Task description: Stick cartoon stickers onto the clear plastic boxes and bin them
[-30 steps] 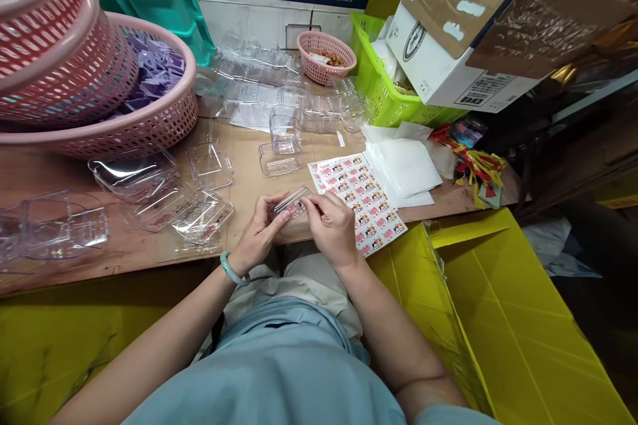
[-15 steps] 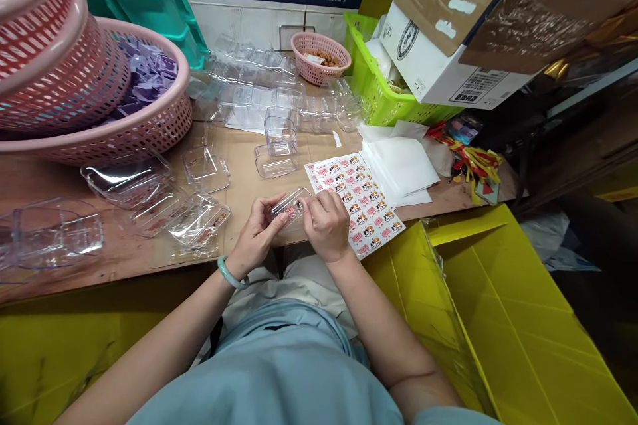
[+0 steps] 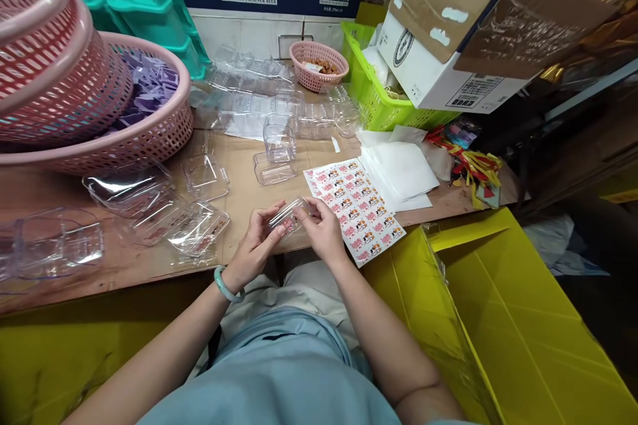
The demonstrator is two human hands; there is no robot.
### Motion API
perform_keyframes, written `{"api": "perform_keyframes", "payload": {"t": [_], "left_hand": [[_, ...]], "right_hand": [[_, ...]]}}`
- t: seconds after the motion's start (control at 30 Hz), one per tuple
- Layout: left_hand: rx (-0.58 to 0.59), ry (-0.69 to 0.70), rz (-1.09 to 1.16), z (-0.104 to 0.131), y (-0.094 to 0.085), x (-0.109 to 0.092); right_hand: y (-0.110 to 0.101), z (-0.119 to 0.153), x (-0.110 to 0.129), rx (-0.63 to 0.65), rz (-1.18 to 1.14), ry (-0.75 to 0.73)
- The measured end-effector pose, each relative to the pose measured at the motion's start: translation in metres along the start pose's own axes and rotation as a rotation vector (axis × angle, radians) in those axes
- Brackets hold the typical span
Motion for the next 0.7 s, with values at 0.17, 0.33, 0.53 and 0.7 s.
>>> {"api": "perform_keyframes", "payload": {"t": [0.17, 0.33, 0.53, 0.7], "left_hand": [[-0.029, -0.009, 0.038, 0.003, 0.002, 0.001], [0.025, -0.002, 0.037, 0.003, -0.008, -0.02], [-0.158, 0.233, -0.699, -0.049, -0.08, -0.062], [-0.162, -0.106, -0.958, -0.098, -0.121, -0.04]], "right_hand": [[-0.008, -0.01, 0.003, 0.042, 0.015, 0.064], [-0.01, -0.013, 0.004, 0.276, 0.066, -0.049], [-0.002, -0.019, 0.024, 0.257, 0.219, -0.235], [0.032, -0.004, 0.054, 0.112, 0.484, -0.575]]}}
Point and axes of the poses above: each hand's wrist, its own z-axis away from the middle knuckle, its own y-axis out of the palm, x = y × z, the point moved 1 cm from there along -z, towards the middle knuckle, and after that the axes turned 13 degrees about y, right-handed, at the moved point
